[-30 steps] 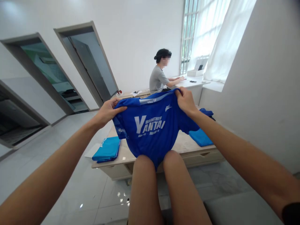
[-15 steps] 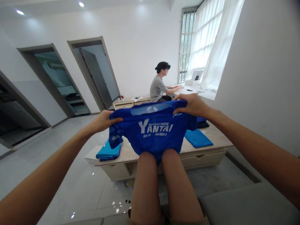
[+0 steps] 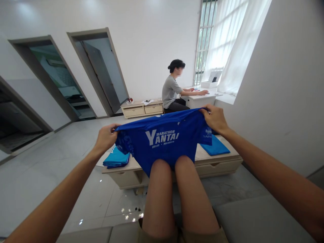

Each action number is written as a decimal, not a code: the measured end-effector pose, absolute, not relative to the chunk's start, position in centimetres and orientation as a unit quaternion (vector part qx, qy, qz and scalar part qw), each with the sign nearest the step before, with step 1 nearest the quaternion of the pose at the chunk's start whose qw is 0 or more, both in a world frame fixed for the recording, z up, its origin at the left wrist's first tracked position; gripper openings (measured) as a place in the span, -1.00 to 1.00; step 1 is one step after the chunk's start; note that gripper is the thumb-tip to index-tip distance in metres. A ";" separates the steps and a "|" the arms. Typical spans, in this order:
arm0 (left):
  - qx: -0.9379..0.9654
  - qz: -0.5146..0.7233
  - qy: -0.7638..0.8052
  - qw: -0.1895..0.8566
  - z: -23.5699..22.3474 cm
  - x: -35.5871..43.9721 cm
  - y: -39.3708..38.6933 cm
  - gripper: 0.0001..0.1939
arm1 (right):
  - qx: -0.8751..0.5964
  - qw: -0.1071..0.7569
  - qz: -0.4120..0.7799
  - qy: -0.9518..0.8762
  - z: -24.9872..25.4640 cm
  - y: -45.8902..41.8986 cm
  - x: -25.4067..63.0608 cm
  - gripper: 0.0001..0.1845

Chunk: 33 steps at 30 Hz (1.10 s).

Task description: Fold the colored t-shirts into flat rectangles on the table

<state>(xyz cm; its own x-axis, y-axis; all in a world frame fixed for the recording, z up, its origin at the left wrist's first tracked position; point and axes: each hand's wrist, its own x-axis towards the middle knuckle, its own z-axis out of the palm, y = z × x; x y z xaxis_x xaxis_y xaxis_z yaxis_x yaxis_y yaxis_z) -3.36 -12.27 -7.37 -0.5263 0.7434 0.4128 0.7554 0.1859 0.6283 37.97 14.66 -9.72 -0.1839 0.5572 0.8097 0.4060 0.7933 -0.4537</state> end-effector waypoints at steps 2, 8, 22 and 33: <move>-0.484 -0.443 -0.754 0.043 -7.0 -3.6 -12.6 -0.66 | -0.315 0.572 0.049 -0.756 -9.3 14.7 38.1 -0.66; -0.449 -0.453 -0.760 0.125 -11.6 -1.6 -14.6 -0.70 | -0.388 0.622 0.020 -0.680 -15.1 12.4 38.3 -0.45; -0.462 -0.262 -0.832 0.161 -26.7 -6.1 -15.2 -0.62 | -0.425 0.416 -0.074 -0.801 -30.8 16.9 43.5 -0.34; -0.477 -0.119 -0.871 0.013 -34.4 -12.7 5.8 -0.59 | -0.498 0.150 -0.014 -0.854 -35.8 29.6 27.3 -0.52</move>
<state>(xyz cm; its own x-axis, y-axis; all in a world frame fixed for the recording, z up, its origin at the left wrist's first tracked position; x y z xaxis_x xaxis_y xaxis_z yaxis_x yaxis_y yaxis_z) -12.72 5.81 -34.43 -0.5445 0.8276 0.1365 0.8339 0.5166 0.1943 27.31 29.59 -35.79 -0.4587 0.8463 0.2708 0.8549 0.5034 -0.1252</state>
